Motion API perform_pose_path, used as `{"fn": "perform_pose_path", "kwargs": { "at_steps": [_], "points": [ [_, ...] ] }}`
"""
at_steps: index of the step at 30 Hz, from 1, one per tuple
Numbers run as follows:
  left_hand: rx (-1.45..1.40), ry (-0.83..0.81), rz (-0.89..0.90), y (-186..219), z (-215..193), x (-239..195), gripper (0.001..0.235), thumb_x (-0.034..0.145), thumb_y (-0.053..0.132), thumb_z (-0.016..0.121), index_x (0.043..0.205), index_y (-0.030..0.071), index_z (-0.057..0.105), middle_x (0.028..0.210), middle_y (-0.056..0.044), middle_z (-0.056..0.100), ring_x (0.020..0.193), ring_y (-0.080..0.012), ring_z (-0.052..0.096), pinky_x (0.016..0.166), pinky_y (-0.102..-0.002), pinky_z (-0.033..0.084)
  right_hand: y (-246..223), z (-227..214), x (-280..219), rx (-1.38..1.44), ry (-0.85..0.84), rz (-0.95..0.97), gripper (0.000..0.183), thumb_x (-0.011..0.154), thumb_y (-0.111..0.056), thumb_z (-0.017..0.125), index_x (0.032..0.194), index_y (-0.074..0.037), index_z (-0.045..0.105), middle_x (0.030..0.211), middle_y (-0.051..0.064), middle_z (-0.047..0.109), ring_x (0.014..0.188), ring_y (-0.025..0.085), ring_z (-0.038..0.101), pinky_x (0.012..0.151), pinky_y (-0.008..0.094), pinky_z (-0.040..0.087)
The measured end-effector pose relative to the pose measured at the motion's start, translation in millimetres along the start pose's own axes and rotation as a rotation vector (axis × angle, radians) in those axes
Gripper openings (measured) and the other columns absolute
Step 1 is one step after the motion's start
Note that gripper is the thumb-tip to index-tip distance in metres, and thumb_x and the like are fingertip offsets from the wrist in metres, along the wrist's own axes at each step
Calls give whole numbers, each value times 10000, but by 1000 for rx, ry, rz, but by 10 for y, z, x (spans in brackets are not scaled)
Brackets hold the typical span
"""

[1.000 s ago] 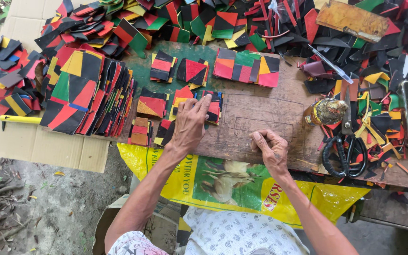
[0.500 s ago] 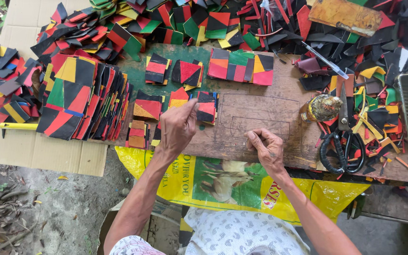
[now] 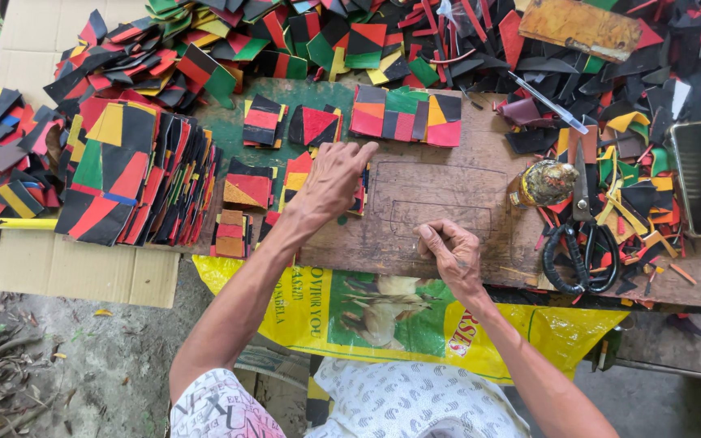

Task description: The person assembles small, multi-colored leather patches by hand, aligning and pressing the edges together. They handle each patch individually, occasionally turning them over and stacking completed units on the table.

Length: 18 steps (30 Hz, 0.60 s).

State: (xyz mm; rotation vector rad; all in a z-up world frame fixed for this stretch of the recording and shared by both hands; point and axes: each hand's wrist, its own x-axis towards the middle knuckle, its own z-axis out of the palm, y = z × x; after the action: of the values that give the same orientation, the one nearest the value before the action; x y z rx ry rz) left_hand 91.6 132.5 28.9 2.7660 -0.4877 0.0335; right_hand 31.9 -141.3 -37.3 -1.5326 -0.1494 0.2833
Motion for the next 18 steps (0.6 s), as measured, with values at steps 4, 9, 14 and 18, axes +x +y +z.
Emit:
{"fn": "perform_pose_path", "kwargs": {
  "at_steps": [4,9,14,18],
  "points": [
    [-16,0,56,-66,-24,114,716,718,-71,672,1411,15,514,1061,-180,607,1030,-349,563,916,-466,443,-3,3,-7,10,-14,-3,181,1016,-173,669,987,-1,717,739,-8,656,676,47,566,621,208,481],
    [-3,-17,93,-66,-18,177,665,743,-90,637,1393,23,554,1046,-168,598,1037,-343,556,920,-450,452,-5,8,-25,-24,-31,-37,186,1017,-182,673,974,-4,705,741,-10,645,683,47,563,629,209,487],
    [33,11,108,15,-68,205,597,712,-73,662,1296,31,592,1048,-159,612,1072,-346,570,916,-495,436,4,1,-18,3,-38,-25,183,1020,-176,672,975,-1,704,745,-12,641,685,47,561,633,207,482],
    [-262,-95,74,97,-263,241,706,637,-97,765,1310,7,581,1010,-178,657,992,-349,649,848,-442,540,17,-67,-17,44,-15,2,163,1011,-165,672,988,-9,714,748,-19,649,683,45,567,630,207,486]
  ]
}}
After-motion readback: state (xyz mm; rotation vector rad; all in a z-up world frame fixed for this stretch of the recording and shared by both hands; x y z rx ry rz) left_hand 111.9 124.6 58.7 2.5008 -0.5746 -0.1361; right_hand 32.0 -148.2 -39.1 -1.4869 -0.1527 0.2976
